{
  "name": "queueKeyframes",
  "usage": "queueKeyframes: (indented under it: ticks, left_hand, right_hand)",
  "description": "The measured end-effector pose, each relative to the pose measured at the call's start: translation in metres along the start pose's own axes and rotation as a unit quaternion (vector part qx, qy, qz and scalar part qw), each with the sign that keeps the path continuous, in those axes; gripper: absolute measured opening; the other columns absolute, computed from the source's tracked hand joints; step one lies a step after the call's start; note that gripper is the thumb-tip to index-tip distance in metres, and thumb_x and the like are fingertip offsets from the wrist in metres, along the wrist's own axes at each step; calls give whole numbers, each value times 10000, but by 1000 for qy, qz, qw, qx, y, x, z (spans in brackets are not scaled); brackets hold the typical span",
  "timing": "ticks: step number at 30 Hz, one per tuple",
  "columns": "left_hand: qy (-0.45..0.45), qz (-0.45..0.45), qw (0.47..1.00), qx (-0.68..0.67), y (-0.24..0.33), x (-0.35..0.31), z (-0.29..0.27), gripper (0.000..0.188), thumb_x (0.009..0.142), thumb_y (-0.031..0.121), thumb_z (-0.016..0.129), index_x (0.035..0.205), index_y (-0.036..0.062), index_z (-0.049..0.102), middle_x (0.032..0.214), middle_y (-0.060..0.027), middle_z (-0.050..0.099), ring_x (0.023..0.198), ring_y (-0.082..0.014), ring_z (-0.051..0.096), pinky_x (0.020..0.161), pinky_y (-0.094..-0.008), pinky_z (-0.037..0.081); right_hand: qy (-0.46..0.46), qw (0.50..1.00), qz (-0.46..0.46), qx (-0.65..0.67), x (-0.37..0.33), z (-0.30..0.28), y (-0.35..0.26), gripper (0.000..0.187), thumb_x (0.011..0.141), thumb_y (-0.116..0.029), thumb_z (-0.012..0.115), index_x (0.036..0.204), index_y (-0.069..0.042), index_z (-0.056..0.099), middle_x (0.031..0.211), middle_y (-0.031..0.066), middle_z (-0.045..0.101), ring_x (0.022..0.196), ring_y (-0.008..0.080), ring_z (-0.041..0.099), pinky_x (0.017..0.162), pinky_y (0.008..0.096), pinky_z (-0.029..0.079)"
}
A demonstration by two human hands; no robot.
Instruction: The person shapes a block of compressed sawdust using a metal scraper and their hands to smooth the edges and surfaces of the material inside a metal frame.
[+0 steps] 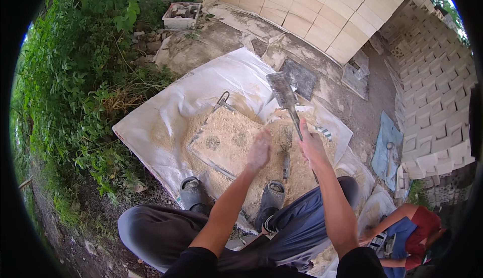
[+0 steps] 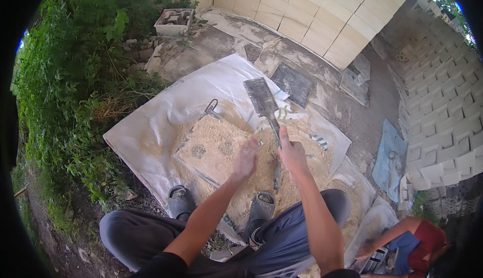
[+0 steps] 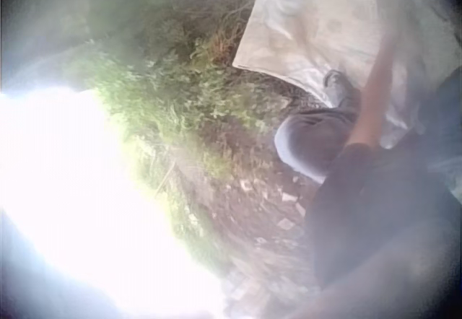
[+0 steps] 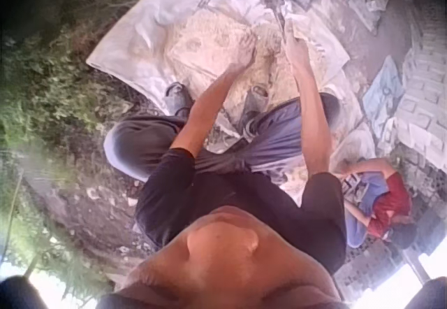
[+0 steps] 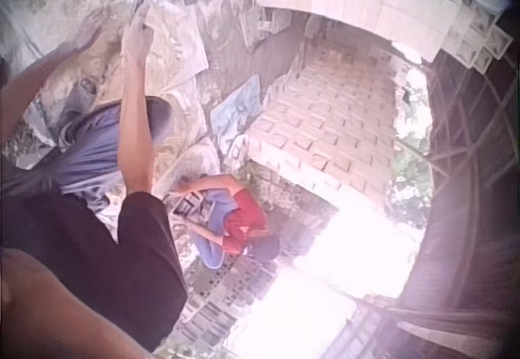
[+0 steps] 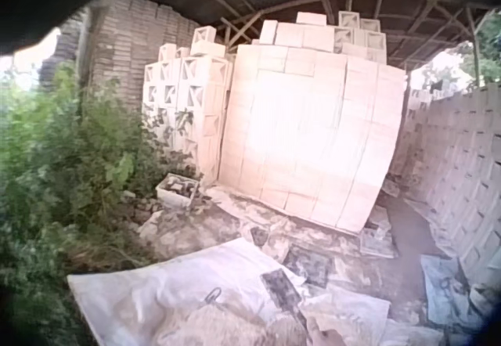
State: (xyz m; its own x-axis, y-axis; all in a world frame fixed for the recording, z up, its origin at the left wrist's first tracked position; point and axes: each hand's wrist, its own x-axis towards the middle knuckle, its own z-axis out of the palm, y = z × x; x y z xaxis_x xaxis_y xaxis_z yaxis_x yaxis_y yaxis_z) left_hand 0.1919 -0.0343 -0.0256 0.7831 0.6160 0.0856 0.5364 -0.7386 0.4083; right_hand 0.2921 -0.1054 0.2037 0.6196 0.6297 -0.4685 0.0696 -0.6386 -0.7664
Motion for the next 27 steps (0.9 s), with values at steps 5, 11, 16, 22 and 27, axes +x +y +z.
queueKeyframes:
  ticks: [5,11,16,22,27]
  left_hand:
    - [-94,179,978,42,20,2,-8,541,982,316,303,1457,70,227,1519,-116,221,1410,-272,175,1157,-455,84]
    - [-89,-170,969,154,-103,-10,-70,634,976,503,151,1486,154,7,1556,-39,10,1428,-264,7,1142,-460,-69]
    - [-54,-183,968,166,-58,7,-33,625,988,434,157,1479,57,69,1548,-139,58,1430,-288,30,1146,-466,-50]
    - [-19,51,994,92,1,-10,9,548,944,263,347,1411,-15,279,1506,-173,205,1410,-329,141,1153,-464,92]
    - [13,69,993,99,-7,-37,-20,558,892,256,469,1346,-54,373,1451,-189,307,1379,-328,225,1135,-488,141]
  right_hand:
    - [-8,990,20,137,2,-8,10,689,796,-765,430,531,-131,381,452,-36,343,359,95,313,346,271,250]
    - [14,994,17,103,12,4,15,690,801,-756,437,538,-119,399,459,-32,358,362,95,315,342,276,270]
    - [-2,992,29,119,17,7,17,686,803,-746,448,544,-112,416,456,-37,355,358,92,313,339,274,276]
    - [-1,986,32,165,17,10,9,677,826,-729,428,519,-127,401,451,-39,345,341,97,293,336,277,276]
    - [10,986,14,163,22,7,16,684,834,-728,411,511,-124,388,450,-29,346,346,102,297,337,287,276]
